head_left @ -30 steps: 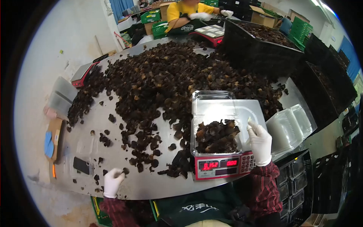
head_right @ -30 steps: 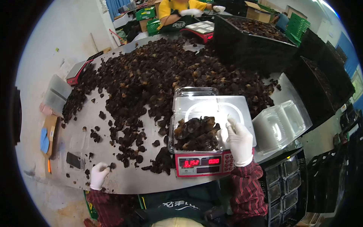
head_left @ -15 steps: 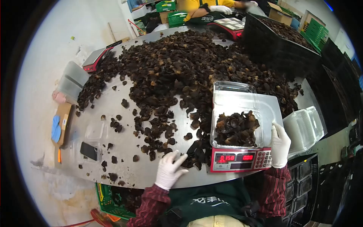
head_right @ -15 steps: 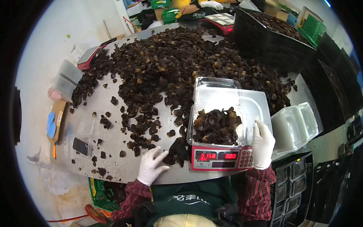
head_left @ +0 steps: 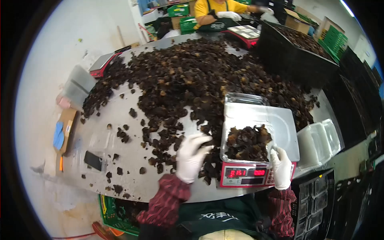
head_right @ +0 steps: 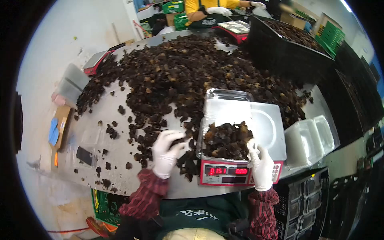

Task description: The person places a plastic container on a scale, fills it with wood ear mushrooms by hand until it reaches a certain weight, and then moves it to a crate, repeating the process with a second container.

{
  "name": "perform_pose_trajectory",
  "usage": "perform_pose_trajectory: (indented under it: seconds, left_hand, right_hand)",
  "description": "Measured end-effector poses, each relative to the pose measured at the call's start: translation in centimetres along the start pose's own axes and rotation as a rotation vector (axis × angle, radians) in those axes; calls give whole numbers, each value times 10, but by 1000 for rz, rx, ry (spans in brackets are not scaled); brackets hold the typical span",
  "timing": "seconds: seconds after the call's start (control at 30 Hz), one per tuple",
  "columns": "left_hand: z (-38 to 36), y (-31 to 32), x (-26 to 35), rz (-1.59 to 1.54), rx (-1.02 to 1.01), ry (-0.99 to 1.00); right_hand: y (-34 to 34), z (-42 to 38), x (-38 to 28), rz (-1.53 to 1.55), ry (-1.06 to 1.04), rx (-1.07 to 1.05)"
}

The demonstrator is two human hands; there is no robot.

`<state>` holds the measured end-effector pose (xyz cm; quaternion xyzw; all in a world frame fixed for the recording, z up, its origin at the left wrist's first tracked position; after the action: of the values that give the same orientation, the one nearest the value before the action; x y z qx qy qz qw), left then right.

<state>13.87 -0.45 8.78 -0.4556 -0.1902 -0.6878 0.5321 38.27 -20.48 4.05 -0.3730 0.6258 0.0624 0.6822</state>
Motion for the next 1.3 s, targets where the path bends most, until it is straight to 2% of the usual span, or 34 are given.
perform_pose_trajectory:
  seconds: [0.07,0.13,0.23,0.27,0.33,0.37,0.4,0.43,0.5,0.53,0.57,0.6,0.63,0.67,0.73,0.77,0.83,0.93,1.0,1.13,1.3]
  left_hand:
    - [21,41,48,24,-116,194]
    - [27,91,55,108,-340,303]
    - [16,110,70,85,-415,391]
    - [13,101,69,120,-368,399]
    - [11,70,49,154,-284,295]
    - [8,42,36,271,-157,255]
    - [8,12,12,313,-111,145]
    - [9,-27,-13,218,-42,-18]
    - [-1,-117,-44,494,157,-48]
    - [-1,-170,-63,544,193,-237]
    - [-21,-233,-86,796,375,-136]
    - [-38,-278,-75,1101,487,91]
    - [-59,-342,-100,1002,658,-62]
    - [-75,-404,-126,960,668,-381]
    - [-107,-473,-136,1267,864,-644]
    - [-119,-499,-152,1243,898,-741]
    - [-127,-527,-173,1182,929,-980]
    - [-115,-533,-183,1212,885,-1149]
    - [-108,-532,-185,1262,828,-1179]
    - [-105,-540,-196,1294,844,-1165]
    - [-101,-538,-200,1263,811,-1063]
  right_hand:
    - [3,5,14,22,-19,26]
    - [1,0,1,-61,16,44]
    - [-2,-4,3,45,54,43]
    - [-8,0,10,-12,-24,83]
    - [-17,-1,13,-75,20,123]
    - [-21,1,18,-58,24,140]
    - [-26,4,23,-41,30,162]
    - [-29,6,23,-44,32,152]
    - [-38,6,21,-40,28,216]
    - [-43,9,29,-51,36,189]
    - [-49,12,37,-44,25,208]
    - [-55,14,44,-39,16,227]
    - [-60,15,52,-55,33,211]
    - [-64,15,54,-76,33,231]
    - [-71,18,69,-86,57,245]
    - [-72,16,70,-82,62,251]
    - [-75,12,68,-122,78,270]
    - [-84,6,64,-185,57,297]
    - [-91,3,68,-185,35,336]
    - [-96,-6,56,-171,45,323]
    - [-89,-5,56,-180,48,321]
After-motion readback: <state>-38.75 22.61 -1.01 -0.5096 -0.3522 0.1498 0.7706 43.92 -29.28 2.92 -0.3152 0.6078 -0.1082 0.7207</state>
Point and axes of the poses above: each hand's wrist, its own z-axis towards the middle knuckle, its own y-axis out of the palm, x = y × z, the point moved 10 cm from there along z, towards the middle knuckle, and after that the axes turned 5 degrees about -z, right-handed, at the moved point
